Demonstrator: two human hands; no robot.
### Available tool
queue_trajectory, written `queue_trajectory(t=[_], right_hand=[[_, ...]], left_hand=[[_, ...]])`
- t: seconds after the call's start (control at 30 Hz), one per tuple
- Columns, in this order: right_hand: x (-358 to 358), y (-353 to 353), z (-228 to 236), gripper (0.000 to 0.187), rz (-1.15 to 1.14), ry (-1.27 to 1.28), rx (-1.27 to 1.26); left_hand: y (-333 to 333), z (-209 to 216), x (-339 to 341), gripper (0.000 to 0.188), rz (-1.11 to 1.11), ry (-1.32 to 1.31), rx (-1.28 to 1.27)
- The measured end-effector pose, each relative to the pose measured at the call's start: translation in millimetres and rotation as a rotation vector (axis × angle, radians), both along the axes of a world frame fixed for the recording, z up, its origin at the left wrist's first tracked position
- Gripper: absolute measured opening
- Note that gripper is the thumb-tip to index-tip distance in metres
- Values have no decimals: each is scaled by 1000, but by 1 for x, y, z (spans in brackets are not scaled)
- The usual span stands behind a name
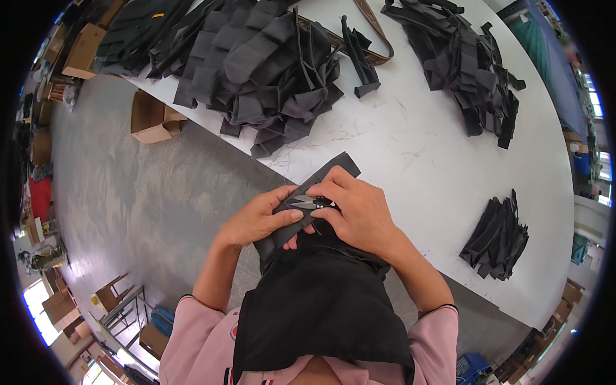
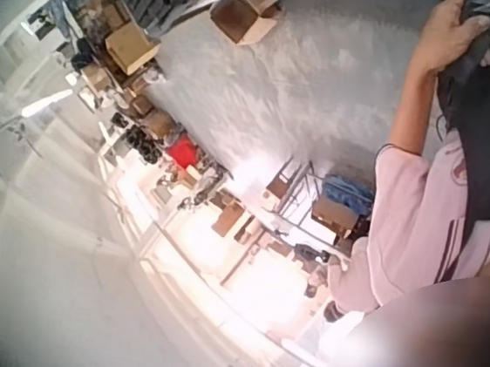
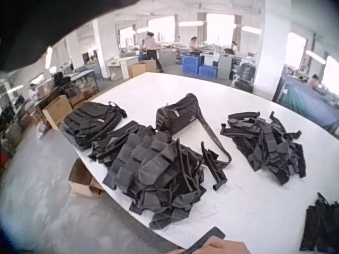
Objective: Trimming loose threads and inspecting fabric components on a factory assembly table.
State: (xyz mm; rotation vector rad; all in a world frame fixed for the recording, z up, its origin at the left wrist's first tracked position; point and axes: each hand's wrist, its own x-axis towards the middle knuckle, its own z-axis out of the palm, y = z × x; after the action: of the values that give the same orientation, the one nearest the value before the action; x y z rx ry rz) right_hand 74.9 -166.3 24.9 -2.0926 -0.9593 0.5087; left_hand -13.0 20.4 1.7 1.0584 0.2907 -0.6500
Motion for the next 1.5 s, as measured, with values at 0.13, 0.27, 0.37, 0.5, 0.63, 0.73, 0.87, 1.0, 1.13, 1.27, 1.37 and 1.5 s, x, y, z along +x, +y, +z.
queue_trajectory(t=[0.13, 0.27, 0.37, 0.5, 0.63, 0.73, 0.87, 1.0, 1.13, 1.27, 1.37, 1.5], right_hand=[[7, 1, 3, 23, 56, 1, -18], [9, 1, 2, 21, 103, -23, -10], [10, 1, 4, 21, 130, -79, -43], [12, 0, 5, 20, 154, -134, -54], [8, -6, 1, 20, 54, 89, 58], [5, -8, -1, 20, -74, 186, 149], [2, -4, 2, 23, -56, 70, 82], [8, -4, 8, 27, 122, -119, 1], [11, -15, 5, 29, -44, 292, 236], [3, -5, -13, 27, -337, 498, 112], [-24, 4, -6, 23, -104, 62, 302], [-34, 2, -6, 25, -98, -106, 288]], left_hand=[[1, 3, 2, 36, -49, -39, 57], [1, 7, 3, 34, -65, -54, 53], [1, 6, 3, 34, -64, -47, 28], [0, 9, 4, 34, -62, -11, 15], [-1, 12, 5, 38, -58, 1, -8], [0, 9, 4, 38, -38, -6, 8], [-1, 10, 5, 39, -21, -2, 43], [-2, 7, 3, 39, -12, -20, 40], [-5, 1, 0, 38, 68, -50, 126], [-18, -8, 1, 39, 203, -84, 149], [-23, -32, -3, 42, 330, -390, 406], [-29, -21, -2, 40, 379, -262, 284]])
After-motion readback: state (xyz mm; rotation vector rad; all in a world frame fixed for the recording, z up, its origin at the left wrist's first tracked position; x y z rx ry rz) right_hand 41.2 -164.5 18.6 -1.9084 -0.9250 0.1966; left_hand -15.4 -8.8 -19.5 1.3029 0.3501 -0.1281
